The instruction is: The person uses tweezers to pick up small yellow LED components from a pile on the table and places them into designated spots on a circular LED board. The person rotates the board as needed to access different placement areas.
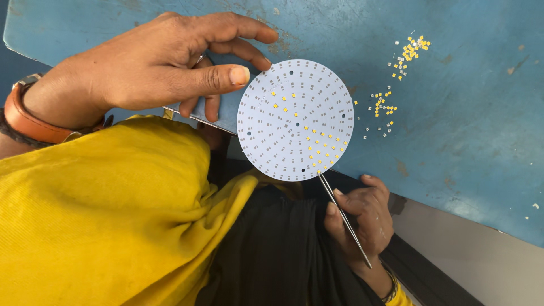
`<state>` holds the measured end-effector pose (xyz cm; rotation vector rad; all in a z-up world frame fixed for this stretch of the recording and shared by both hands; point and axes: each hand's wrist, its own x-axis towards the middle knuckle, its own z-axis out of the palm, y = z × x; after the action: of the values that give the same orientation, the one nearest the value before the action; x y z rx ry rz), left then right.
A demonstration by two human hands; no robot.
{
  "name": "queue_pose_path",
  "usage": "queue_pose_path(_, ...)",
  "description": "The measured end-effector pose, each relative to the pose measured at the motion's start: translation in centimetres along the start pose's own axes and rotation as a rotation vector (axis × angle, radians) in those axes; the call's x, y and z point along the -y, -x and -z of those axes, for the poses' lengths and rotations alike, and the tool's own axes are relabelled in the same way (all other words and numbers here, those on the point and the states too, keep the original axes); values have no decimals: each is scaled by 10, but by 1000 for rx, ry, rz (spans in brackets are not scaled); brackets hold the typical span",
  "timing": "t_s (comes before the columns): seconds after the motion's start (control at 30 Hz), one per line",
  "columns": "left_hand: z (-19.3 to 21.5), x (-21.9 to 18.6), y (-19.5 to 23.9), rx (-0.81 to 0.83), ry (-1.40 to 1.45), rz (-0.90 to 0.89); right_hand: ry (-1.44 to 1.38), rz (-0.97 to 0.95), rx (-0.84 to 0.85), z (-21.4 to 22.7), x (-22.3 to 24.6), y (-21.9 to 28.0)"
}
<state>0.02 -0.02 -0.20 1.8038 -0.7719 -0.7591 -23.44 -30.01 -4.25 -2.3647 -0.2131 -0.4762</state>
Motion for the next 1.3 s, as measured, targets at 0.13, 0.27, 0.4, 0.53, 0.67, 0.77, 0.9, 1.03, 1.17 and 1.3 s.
queue_pose_path(0.13,1,0,-4,18,32,-71,-31,23,-34,3,-3,-5)
queue_pose_path(0.27,1,-9,-6,7,-53,125,83,-69,-174,29,-24,-26)
queue_pose_path(0.4,0,-8,-7,9,-51,162,85,-351,-205,52,-56,-46)
queue_pose_path(0.53,-1,-2,-7,11,-35,182,-55,-370,-141,53,-67,-49)
queue_pose_path(0.67,1,4,-8,34,7,140,-17,-315,-96,53,-61,-50)
queue_pose_path(0.77,2,4,-9,38,-15,174,40,-311,-86,52,-58,-56)
queue_pose_path(0.9,2,4,-9,37,-10,170,75,-286,-90,52,-58,-58)
queue_pose_path(1.03,1,2,-9,34,-14,151,48,-288,-102,53,-61,-56)
queue_pose_path(1.17,1,3,-8,19,-24,191,58,-327,-128,52,-61,-55)
queue_pose_path(1.3,0,2,-7,17,-18,164,5,-285,-98,52,-63,-52)
